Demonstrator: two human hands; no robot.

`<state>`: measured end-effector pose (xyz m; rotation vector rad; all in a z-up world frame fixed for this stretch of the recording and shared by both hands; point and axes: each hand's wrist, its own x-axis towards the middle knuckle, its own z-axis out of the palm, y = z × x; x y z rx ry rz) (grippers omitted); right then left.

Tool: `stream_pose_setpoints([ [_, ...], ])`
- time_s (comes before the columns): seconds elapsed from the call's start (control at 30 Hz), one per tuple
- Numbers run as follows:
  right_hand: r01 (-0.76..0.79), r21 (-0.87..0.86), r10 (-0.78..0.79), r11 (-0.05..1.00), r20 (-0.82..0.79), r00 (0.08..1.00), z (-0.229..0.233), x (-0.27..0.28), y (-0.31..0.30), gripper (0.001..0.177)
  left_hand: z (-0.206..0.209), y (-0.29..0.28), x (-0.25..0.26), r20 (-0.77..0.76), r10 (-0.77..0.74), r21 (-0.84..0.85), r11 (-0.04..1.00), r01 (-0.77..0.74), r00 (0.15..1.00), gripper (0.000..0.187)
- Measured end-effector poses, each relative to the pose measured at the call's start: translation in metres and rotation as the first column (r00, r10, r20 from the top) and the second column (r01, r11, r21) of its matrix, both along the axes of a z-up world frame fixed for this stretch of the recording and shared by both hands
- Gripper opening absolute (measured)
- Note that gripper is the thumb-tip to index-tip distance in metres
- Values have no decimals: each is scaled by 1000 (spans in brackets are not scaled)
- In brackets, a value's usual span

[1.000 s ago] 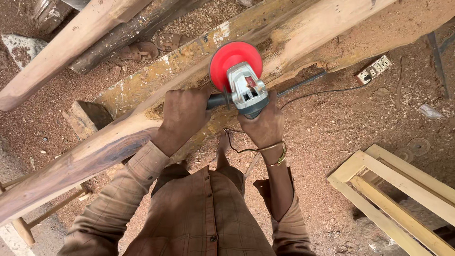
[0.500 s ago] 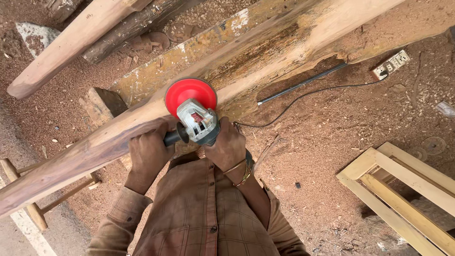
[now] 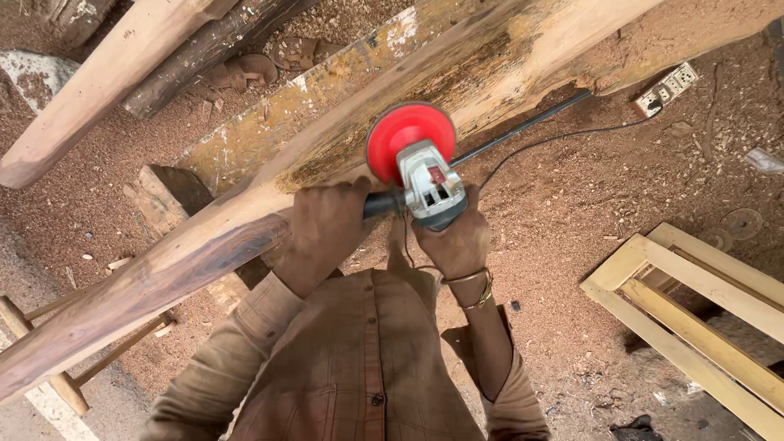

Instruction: The person uses a red orbital sander to smooth the surface of a long wooden log resting on supports. They move the sander back and forth along the length of the log, occasionally repositioning their hands and the tool to cover different areas.

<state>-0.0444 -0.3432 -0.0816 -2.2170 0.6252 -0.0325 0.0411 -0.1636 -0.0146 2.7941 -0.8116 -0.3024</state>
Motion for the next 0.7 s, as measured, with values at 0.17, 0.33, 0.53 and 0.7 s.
stream_pose_setpoints([
  [0.17,74,-26,-69,997,151,986,-4,23,-53,65,-15,-59,52,-5,-159,96,983,158,987,18],
  [0.33,123,-65,-100,990,283,954,-1,40,-101,69,-20,-123,83,302,-304,-113,930,350,903,5],
  [0.53,162,-59,-141,985,269,953,-4,51,-79,71,-11,-94,84,327,-236,-69,960,272,915,6],
  [0.7,115,-77,-102,990,162,982,8,39,-31,77,-2,-35,65,144,-158,14,987,158,977,14],
])
